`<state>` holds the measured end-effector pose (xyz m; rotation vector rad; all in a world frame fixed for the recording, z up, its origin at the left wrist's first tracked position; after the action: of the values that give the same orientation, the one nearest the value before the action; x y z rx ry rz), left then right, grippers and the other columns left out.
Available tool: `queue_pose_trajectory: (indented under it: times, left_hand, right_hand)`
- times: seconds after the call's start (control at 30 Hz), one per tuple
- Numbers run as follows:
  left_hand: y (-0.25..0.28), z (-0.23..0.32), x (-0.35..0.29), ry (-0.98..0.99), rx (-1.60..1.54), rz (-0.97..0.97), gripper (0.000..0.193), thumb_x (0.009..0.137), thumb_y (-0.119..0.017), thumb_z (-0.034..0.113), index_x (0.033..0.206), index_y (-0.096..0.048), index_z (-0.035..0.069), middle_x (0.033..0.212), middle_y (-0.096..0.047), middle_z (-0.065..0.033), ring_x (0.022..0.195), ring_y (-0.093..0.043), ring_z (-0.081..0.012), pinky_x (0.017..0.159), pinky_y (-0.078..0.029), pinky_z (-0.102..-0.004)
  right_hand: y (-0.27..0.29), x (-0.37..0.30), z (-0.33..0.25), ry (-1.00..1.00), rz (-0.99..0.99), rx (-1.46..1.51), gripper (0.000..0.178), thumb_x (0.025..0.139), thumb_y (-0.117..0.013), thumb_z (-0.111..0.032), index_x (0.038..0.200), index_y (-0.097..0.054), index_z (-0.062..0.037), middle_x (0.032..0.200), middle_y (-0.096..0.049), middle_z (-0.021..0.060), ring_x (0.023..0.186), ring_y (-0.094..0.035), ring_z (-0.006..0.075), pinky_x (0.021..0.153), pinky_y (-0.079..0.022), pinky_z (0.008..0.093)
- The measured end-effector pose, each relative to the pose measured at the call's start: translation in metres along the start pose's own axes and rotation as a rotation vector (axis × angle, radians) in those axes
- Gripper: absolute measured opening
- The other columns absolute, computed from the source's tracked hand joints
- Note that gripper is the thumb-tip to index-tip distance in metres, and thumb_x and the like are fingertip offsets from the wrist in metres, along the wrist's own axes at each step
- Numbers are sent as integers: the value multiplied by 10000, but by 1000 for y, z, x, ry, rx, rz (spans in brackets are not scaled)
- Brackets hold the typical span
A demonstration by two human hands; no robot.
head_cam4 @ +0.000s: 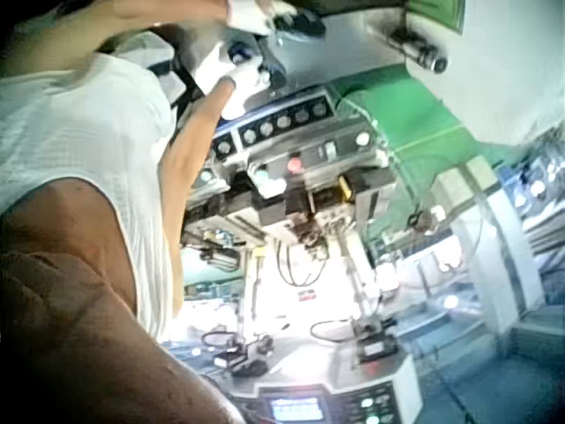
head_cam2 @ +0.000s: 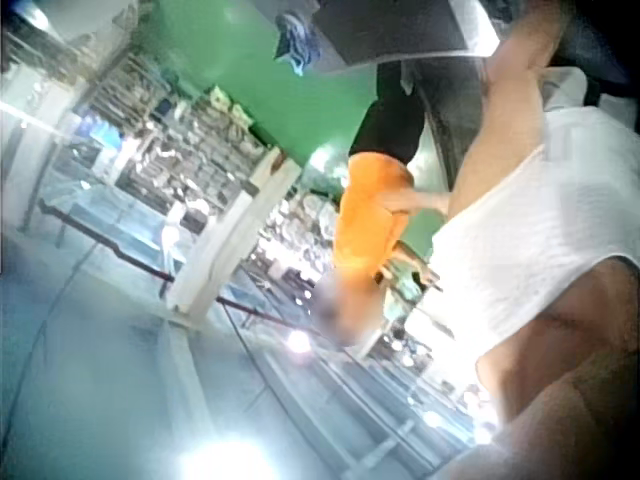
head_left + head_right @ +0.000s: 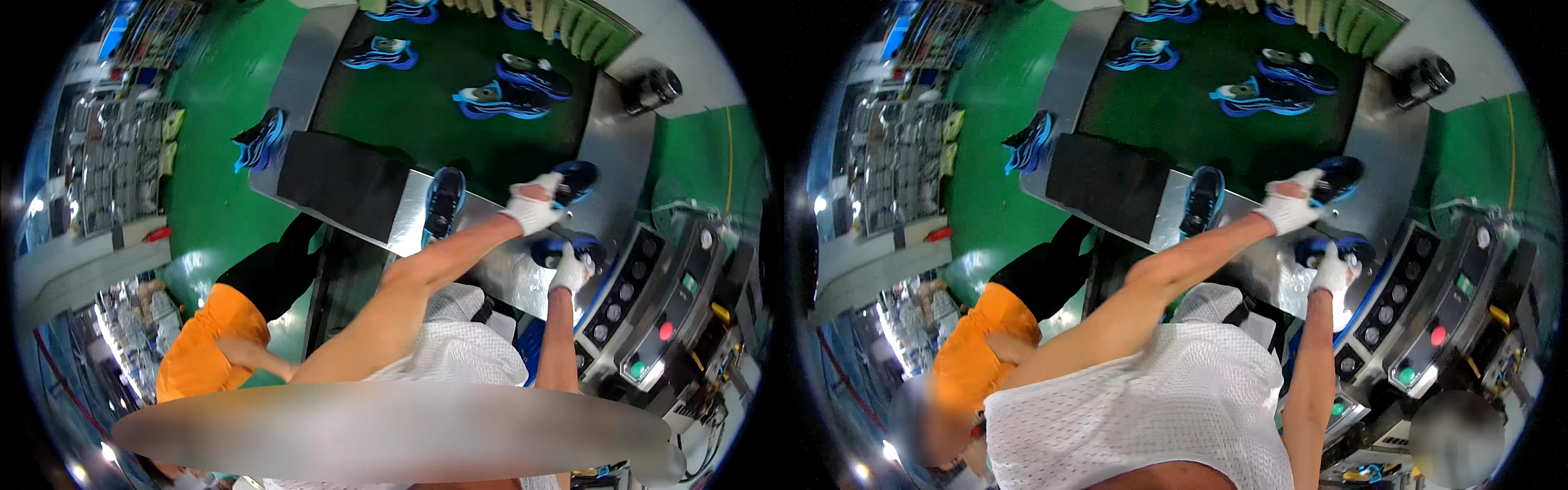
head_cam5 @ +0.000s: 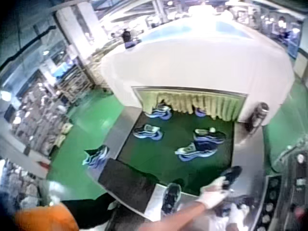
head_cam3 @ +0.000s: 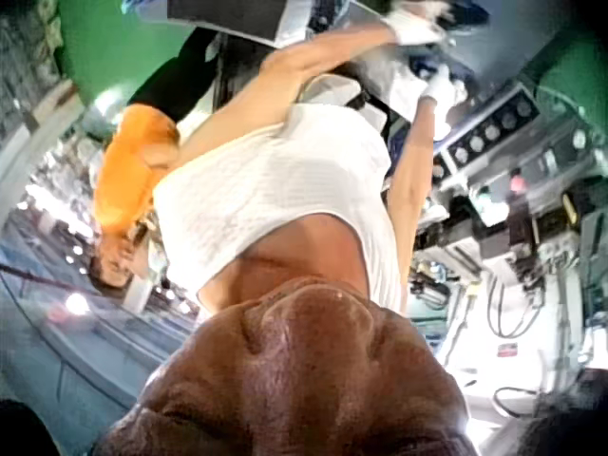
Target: The person operates a shoe assembly machine in a factory setting. They pick up blue and black shoe components from a table, place them into the machine's mold, and press a button to activate the pressing mechanism. After the cycle, they remove the assembled shoe and place it on the table, repeating the process for multiple units.
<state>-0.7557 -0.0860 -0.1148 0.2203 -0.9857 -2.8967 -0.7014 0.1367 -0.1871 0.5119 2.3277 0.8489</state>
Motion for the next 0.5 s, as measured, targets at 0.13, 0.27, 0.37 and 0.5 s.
queue_pose_trajectory:
  times: [0.13, 0.27, 0.37, 0.5]
  left_hand:
    - [-85, 22, 71, 26, 23, -107, 689, 799, -713, 364, 1393, -522, 72, 1175, -690, -166, 1038, -684, -390, 837, -441, -608]
    - [-141, 23, 82, -40, 157, -150, 841, 860, -660, 449, 1538, -390, 32, 1366, -612, -255, 1212, -612, -464, 1004, -399, -620]
    - [-98, 37, 71, -2, 7, -325, 954, 868, -668, 528, 1576, -320, -9, 1517, -495, -271, 1327, -555, -421, 1104, -347, -616]
    - [-2, 49, 0, -71, -135, -353, 788, 911, -665, 503, 1512, -423, 54, 1492, -529, -205, 1356, -540, -357, 1122, -359, -601]
  right_hand:
    - [24, -8, 1, 49, 59, -387, 947, 773, -840, -320, 1509, -381, 59, 1390, -585, 261, 1251, -606, 330, 1084, -465, 388]
    - [33, -15, -9, 128, -78, -271, 957, 781, -840, -330, 1518, -368, 59, 1435, -554, 260, 1259, -601, 345, 1094, -459, 395]
    - [46, -20, -10, 250, -80, -367, 991, 803, -857, -347, 1535, -335, 69, 1470, -517, 263, 1324, -550, 347, 1136, -413, 403]
    - [68, -13, -8, 823, -156, -214, 674, 895, -777, -172, 1468, -481, 22, 1380, -589, 238, 1281, -574, 382, 1084, -460, 444]
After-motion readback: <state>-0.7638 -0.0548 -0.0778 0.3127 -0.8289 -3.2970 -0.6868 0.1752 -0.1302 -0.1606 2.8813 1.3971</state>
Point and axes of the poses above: each hand's wrist, its own x-axis towards the middle knuckle, its own y-axis out of the back of the hand, z = x × y, the point moved 3 cm from there along x, towards the middle knuckle
